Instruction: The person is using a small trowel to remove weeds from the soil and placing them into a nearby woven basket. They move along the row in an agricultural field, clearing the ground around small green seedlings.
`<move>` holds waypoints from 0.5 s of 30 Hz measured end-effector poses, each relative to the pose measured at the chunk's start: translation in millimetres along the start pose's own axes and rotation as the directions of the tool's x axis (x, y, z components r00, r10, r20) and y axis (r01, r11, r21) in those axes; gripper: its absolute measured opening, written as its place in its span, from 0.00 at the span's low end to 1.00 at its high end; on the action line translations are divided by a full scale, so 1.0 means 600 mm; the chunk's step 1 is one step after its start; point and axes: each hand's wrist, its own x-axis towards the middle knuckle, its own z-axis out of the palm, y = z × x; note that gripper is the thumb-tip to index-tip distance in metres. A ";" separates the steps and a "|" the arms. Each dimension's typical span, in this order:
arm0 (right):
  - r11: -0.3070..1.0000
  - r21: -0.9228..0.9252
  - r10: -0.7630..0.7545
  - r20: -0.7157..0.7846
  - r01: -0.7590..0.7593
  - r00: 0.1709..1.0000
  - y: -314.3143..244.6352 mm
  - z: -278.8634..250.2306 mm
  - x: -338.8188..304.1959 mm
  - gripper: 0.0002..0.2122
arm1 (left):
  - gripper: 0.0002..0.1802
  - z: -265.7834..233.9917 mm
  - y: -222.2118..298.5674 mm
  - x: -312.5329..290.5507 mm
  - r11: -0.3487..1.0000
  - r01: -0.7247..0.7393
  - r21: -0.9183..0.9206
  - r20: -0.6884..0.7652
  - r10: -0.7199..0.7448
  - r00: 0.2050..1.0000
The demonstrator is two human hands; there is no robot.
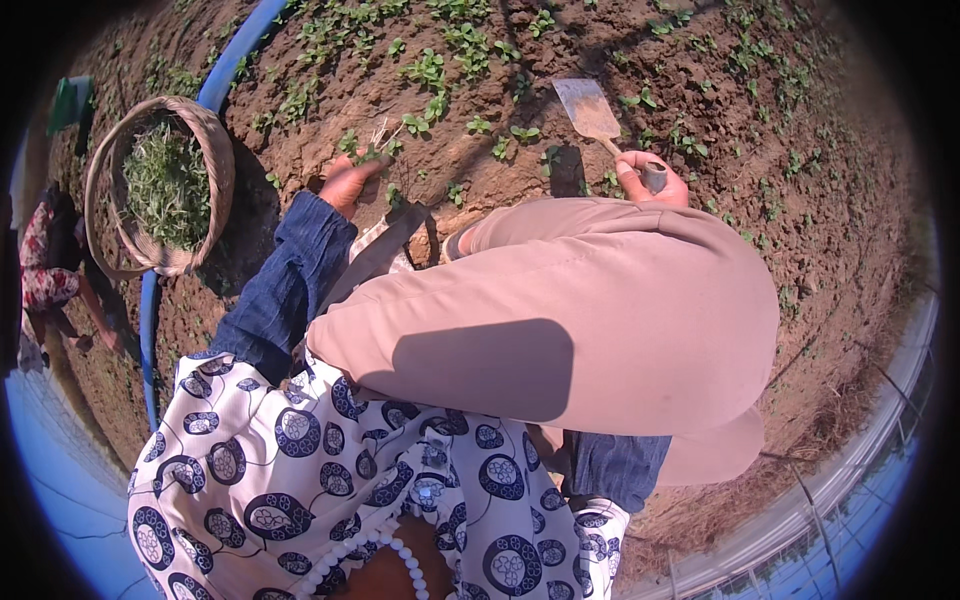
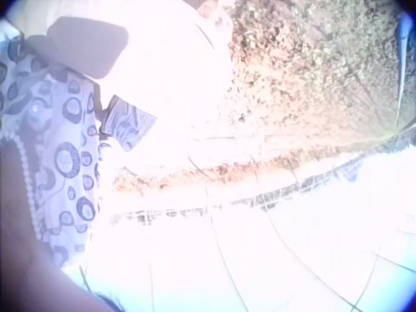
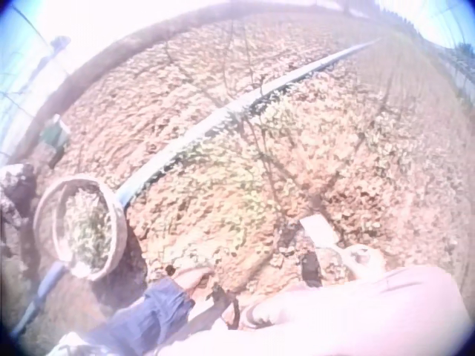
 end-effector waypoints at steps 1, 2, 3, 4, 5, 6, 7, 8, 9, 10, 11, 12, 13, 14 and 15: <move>0.997 -0.068 -0.048 -0.036 0.045 0.998 -0.002 -0.006 -0.001 0.05 | 0.10 0.005 -0.010 0.006 1.000 0.008 0.012 -0.030 -0.008 1.000; 0.992 -0.104 -0.075 -0.061 0.068 0.995 -0.001 -0.009 -0.001 0.05 | 0.10 0.009 -0.017 0.009 1.000 -0.006 0.027 -0.039 0.007 0.999; 0.992 -0.111 -0.076 -0.078 0.067 0.994 -0.007 -0.001 -0.003 0.05 | 0.10 0.012 -0.021 0.011 0.999 -0.020 0.045 -0.054 0.022 0.998; 0.992 -0.111 -0.069 -0.095 0.058 0.993 -0.014 0.004 -0.009 0.05 | 0.11 0.015 -0.025 0.015 0.997 -0.033 0.065 -0.068 0.038 0.997; 0.994 -0.102 -0.052 -0.118 0.040 0.992 -0.020 0.008 -0.014 0.05 | 0.11 0.014 -0.032 0.021 0.993 -0.067 0.096 -0.068 0.073 0.995; 0.996 -0.084 -0.037 -0.144 0.025 0.989 -0.032 0.011 -0.020 0.05 | 0.11 0.016 -0.031 0.026 0.991 -0.085 0.105 -0.063 0.092 0.994; 0.998 -0.058 -0.004 -0.172 -0.006 0.985 -0.049 0.022 -0.030 0.05 | 0.11 0.010 -0.032 0.031 0.989 -0.095 0.112 -0.064 0.103 0.993; 0.999 -0.032 0.016 -0.200 -0.023 0.980 -0.065 0.028 -0.035 0.05 | 0.11 0.006 -0.033 0.040 0.987 -0.106 0.121 -0.061 0.114 0.992; 0.999 -0.010 0.032 -0.221 -0.035 0.975 -0.084 0.039 -0.040 0.05 | 0.13 -0.005 -0.041 0.051 0.983 -0.093 0.157 -0.132 0.114 0.985; 0.999 0.020 0.043 -0.241 -0.040 0.970 -0.098 0.046 -0.043 0.05 | 0.12 -0.008 -0.043 0.055 0.965 -0.152 0.215 -0.154 0.187 0.970; 0.998 0.049 0.053 -0.254 -0.042 0.966 -0.112 0.054 -0.043 0.04 | 0.13 -0.028 -0.047 0.065 0.907 -0.218 0.359 -0.139 0.283 0.949; 0.997 0.072 0.043 -0.261 -0.025 0.964 -0.117 0.060 -0.040 0.04 | 0.13 -0.040 -0.044 0.073 0.832 -0.272 0.483 -0.121 0.371 0.921; 0.993 0.112 0.050 -0.247 -0.022 0.968 -0.094 0.074 -0.030 0.04 | 0.13 -0.053 -0.047 0.074 0.769 -0.283 0.573 -0.109 0.413 0.904; 0.979 0.193 -0.020 -0.239 0.068 0.971 -0.057 0.086 -0.007 0.04 | 0.13 -0.065 -0.047 0.076 0.697 -0.295 0.653 -0.089 0.458 0.885; 0.982 0.182 0.003 -0.234 0.041 0.972 -0.060 0.095 0.000 0.04 | 0.13 -0.065 -0.034 0.079 0.632 -0.318 0.707 -0.053 0.496 0.867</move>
